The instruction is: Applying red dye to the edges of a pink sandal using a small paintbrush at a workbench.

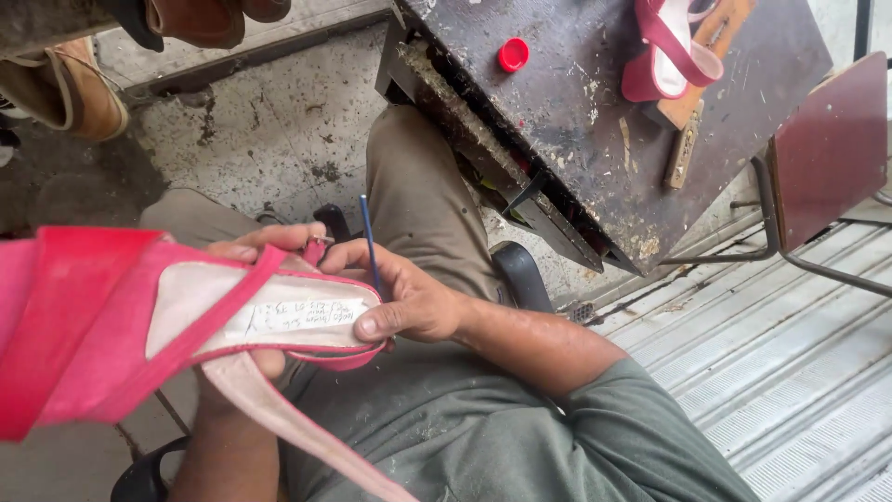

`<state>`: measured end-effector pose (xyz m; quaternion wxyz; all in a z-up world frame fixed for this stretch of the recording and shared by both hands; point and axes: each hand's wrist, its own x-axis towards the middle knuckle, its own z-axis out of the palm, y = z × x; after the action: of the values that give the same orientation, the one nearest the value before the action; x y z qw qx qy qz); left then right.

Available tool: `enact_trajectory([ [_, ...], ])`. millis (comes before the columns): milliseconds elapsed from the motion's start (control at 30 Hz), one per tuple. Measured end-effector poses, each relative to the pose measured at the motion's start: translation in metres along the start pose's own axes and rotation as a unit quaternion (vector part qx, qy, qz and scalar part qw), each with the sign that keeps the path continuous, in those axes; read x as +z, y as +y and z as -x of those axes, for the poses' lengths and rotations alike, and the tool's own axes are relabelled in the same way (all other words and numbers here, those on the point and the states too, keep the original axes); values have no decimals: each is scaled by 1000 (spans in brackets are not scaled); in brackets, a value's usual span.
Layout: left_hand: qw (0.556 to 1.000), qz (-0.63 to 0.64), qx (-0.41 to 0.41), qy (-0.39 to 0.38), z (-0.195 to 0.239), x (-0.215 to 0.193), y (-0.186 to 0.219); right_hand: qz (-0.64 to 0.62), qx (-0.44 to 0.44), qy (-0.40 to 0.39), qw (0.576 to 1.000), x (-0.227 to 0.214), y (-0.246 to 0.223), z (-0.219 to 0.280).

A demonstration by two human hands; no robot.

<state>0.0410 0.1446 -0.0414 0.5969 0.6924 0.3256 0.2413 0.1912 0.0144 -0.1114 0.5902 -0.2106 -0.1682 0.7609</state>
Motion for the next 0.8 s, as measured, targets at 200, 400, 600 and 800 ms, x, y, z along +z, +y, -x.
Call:
enact_trajectory([
  [200, 995, 93, -22, -4, 2, -20, -18, 451, -102, 113, 879, -11, -76, 16],
  [400, 981, 190, -40, 1, 16, -62, -49, 643, -307, 257, 653, -47, -177, 36],
  [600, 935, 346, -74, -6, 24, -25, -31, 606, -330, 252, 679, -74, -216, 20],
  [800, 943, 324, -73, -4, 49, -9, -54, 716, -315, 241, 575, -97, -223, 4],
])
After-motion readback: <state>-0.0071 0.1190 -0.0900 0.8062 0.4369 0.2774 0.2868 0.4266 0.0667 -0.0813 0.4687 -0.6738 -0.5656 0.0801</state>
